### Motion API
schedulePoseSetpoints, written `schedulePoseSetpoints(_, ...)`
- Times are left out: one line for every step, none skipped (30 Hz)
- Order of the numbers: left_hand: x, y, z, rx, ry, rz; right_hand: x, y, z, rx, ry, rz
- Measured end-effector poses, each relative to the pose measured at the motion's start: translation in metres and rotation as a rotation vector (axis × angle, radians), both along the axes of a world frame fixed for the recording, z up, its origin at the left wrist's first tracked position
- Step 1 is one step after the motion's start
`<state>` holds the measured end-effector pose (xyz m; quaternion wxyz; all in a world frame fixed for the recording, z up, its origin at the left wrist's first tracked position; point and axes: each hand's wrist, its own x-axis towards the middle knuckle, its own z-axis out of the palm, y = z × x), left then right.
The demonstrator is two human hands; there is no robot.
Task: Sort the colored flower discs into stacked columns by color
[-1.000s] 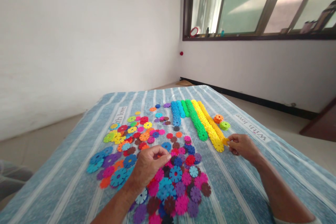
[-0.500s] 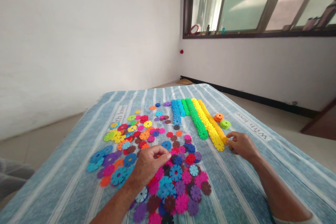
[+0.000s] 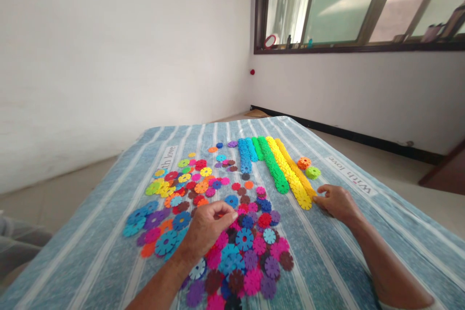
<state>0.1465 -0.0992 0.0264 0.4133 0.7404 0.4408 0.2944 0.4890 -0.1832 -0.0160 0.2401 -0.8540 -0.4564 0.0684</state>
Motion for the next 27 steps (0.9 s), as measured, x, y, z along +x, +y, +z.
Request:
schedulePoseSetpoints(0.000, 0.000, 0.000, -0.001, 0.001, -0.003, 0.000, 0.000, 0.000, -0.011, -0.004, 0.007)
schedulePoseSetpoints(0.000, 0.001, 0.000, -0.003, 0.003, -0.004, 0.001, 0.000, 0.000, -0.022, -0.005, 0.016)
schedulePoseSetpoints(0.000, 0.001, -0.001, -0.004, 0.006, -0.004, 0.001, -0.001, -0.001, -0.032, -0.006, 0.022)
schedulePoseSetpoints(0.000, 0.002, -0.001, -0.006, 0.010, -0.005, 0.001, -0.001, 0.000, -0.040, -0.005, 0.026)
schedulePoseSetpoints(0.000, 0.002, -0.001, -0.006, 0.014, -0.004, 0.000, -0.001, 0.000, -0.046, -0.004, 0.029)
schedulePoseSetpoints(0.000, 0.002, -0.001, -0.006, 0.018, -0.002, 0.000, -0.001, 0.000, -0.049, -0.004, 0.031)
schedulePoseSetpoints(0.000, 0.002, -0.002, -0.004, 0.021, -0.002, 0.000, -0.001, 0.000, -0.049, -0.004, 0.033)
schedulePoseSetpoints(0.000, 0.002, -0.002, -0.003, 0.022, -0.004, 0.000, -0.001, 0.000, -0.047, -0.003, 0.033)
schedulePoseSetpoints(0.000, 0.002, -0.002, -0.003, 0.020, -0.005, 0.000, -0.001, 0.000, -0.043, -0.003, 0.032)
schedulePoseSetpoints(0.000, 0.001, -0.001, -0.005, 0.015, -0.006, 0.000, -0.001, 0.000, -0.039, -0.002, 0.032)
schedulePoseSetpoints(0.000, 0.001, -0.001, -0.008, 0.009, -0.007, 0.000, -0.001, -0.001, -0.036, 0.000, 0.032)
schedulePoseSetpoints(0.001, 0.000, -0.001, -0.012, 0.002, -0.007, 0.000, -0.001, -0.001, -0.035, 0.002, 0.031)
schedulePoseSetpoints(0.001, 0.000, 0.000, -0.015, -0.005, -0.005, 0.000, -0.001, -0.001, -0.034, 0.004, 0.030)
schedulePoseSetpoints(0.001, -0.001, 0.000, -0.018, -0.011, -0.002, 0.000, -0.001, -0.001, -0.033, 0.004, 0.028)
schedulePoseSetpoints(0.001, -0.001, 0.001, -0.019, -0.014, 0.002, -0.001, -0.002, -0.001, -0.029, 0.004, 0.024)
schedulePoseSetpoints(0.001, -0.001, 0.001, -0.020, -0.016, 0.006, -0.001, -0.002, 0.000, -0.022, 0.003, 0.018)
schedulePoseSetpoints(0.001, -0.001, 0.001, -0.019, -0.017, 0.011, -0.002, -0.003, 0.001, -0.011, 0.002, 0.011)
schedulePoseSetpoints(0.000, -0.001, 0.002, -0.016, -0.017, 0.018, -0.004, -0.003, 0.003, 0.005, 0.002, 0.004)
schedulePoseSetpoints(0.000, 0.000, 0.002, -0.010, -0.016, 0.026, -0.007, -0.004, 0.005, 0.024, 0.002, -0.002)
schedulePoseSetpoints(0.000, 0.000, 0.002, -0.001, -0.016, 0.033, -0.010, -0.005, 0.007, 0.047, 0.002, -0.008)
schedulePoseSetpoints(-0.001, 0.000, 0.003, 0.008, -0.014, 0.039, -0.014, -0.006, 0.010, 0.073, 0.003, -0.011)
schedulePoseSetpoints(-0.001, 0.000, 0.004, 0.015, -0.015, 0.043, -0.018, -0.006, 0.012, 0.102, 0.007, -0.007)
schedulePoseSetpoints(-0.002, 0.000, 0.004, 0.019, -0.017, 0.047, -0.024, -0.007, 0.014, 0.132, 0.014, 0.010)
schedulePoseSetpoints(-0.002, 0.000, 0.005, 0.018, -0.022, 0.050, -0.030, -0.007, 0.016, 0.160, 0.023, 0.037)
schedulePoseSetpoints(-0.003, 0.001, 0.005, 0.017, -0.030, 0.056, -0.036, -0.006, 0.017, 0.183, 0.033, 0.073)
schedulePoseSetpoints(-0.003, 0.001, 0.005, 0.015, -0.038, 0.062, -0.043, -0.006, 0.018, 0.198, 0.043, 0.118)
schedulePoseSetpoints(-0.004, 0.002, 0.005, 0.015, -0.046, 0.072, -0.050, -0.005, 0.018, 0.205, 0.053, 0.165)
